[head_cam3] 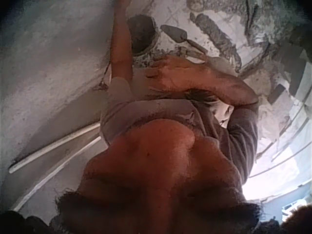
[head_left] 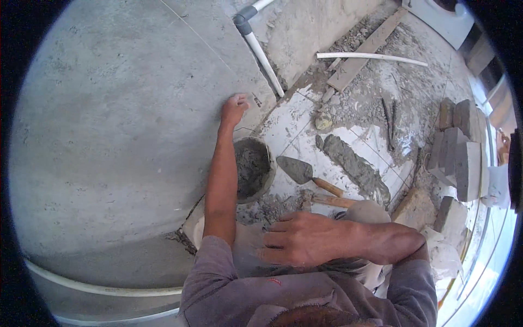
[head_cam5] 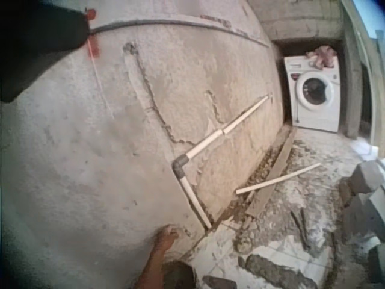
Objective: The person is seen applying mortar or cement to a small piece of tile or plumbing fixture in a renovation area.
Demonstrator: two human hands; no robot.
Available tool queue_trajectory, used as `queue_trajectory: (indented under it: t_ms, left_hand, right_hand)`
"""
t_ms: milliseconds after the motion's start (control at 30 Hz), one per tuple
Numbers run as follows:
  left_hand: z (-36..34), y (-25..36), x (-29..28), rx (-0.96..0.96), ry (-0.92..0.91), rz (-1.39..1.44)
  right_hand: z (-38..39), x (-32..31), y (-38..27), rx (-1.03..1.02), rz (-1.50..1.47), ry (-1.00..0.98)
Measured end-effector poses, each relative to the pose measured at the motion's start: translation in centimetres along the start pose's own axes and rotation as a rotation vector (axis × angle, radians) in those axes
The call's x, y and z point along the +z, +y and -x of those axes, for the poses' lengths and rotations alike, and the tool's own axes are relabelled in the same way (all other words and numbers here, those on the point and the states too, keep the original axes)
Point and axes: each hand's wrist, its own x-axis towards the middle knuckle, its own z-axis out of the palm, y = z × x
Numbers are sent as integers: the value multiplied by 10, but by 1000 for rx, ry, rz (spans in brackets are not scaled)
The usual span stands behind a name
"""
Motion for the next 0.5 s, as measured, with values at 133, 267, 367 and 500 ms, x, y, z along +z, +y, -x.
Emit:
queue_trajectory:
  t_ms: [133, 267, 367, 500]
  left_hand:
    - [-3, -6, -1, 46, 10, 7]
    - [3, 2, 0, 21, -8, -47]
    - [8, 4, 4, 23, 4, 17]
    - [7, 2, 1, 20, 33, 58]
  right_hand:
    - [-1, 1, 0, 30, 7, -54]
    - [0, 3, 0, 6, 16, -21]
    - [0, 2, 0, 17, 24, -60]
    - [-1, 2, -2, 23, 15, -74]
